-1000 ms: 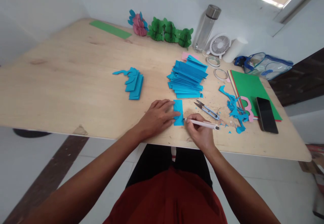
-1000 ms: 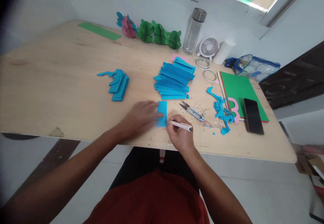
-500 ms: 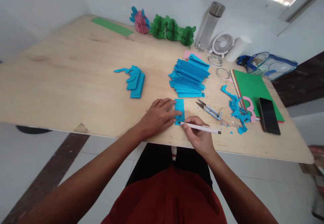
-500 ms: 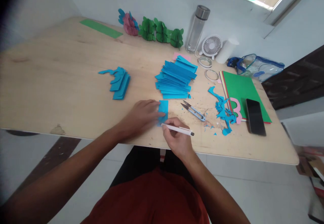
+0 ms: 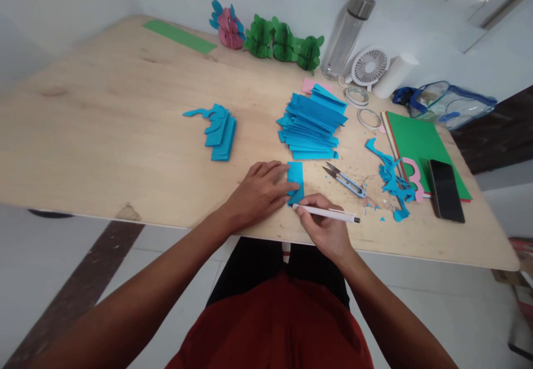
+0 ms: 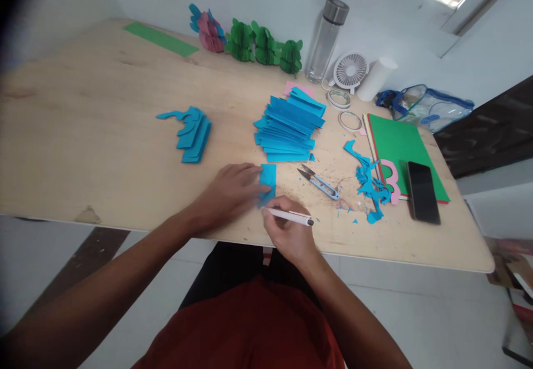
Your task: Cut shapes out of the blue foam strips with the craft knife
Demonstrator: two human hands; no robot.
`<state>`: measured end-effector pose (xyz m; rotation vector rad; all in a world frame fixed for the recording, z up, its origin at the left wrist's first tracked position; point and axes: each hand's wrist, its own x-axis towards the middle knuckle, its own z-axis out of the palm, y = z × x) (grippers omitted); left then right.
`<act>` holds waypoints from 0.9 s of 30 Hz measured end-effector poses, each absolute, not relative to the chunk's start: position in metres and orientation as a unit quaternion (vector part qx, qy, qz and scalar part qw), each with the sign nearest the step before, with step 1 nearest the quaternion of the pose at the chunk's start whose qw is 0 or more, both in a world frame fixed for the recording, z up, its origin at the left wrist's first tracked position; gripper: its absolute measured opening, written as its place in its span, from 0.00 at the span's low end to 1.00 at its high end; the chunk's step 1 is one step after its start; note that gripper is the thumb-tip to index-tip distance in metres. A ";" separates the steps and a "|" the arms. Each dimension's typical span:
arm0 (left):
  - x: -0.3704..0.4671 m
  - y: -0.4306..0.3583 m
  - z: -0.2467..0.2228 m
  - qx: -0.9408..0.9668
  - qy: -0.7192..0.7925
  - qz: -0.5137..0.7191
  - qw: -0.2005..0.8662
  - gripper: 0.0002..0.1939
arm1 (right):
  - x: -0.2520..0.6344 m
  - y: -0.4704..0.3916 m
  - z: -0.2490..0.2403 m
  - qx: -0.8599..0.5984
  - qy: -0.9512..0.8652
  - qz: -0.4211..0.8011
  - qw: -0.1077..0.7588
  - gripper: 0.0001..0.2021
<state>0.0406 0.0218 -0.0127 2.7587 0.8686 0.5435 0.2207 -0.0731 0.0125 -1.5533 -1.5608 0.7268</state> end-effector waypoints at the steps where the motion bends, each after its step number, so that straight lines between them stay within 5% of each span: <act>1: 0.041 0.022 -0.012 0.933 0.293 0.186 0.100 0.16 | 0.221 -0.073 0.013 -0.614 -0.618 0.287 0.398 0.03; 27: 0.041 0.021 -0.011 0.931 0.294 0.192 0.098 0.15 | 0.218 -0.074 0.012 -0.616 -0.657 0.210 0.381 0.04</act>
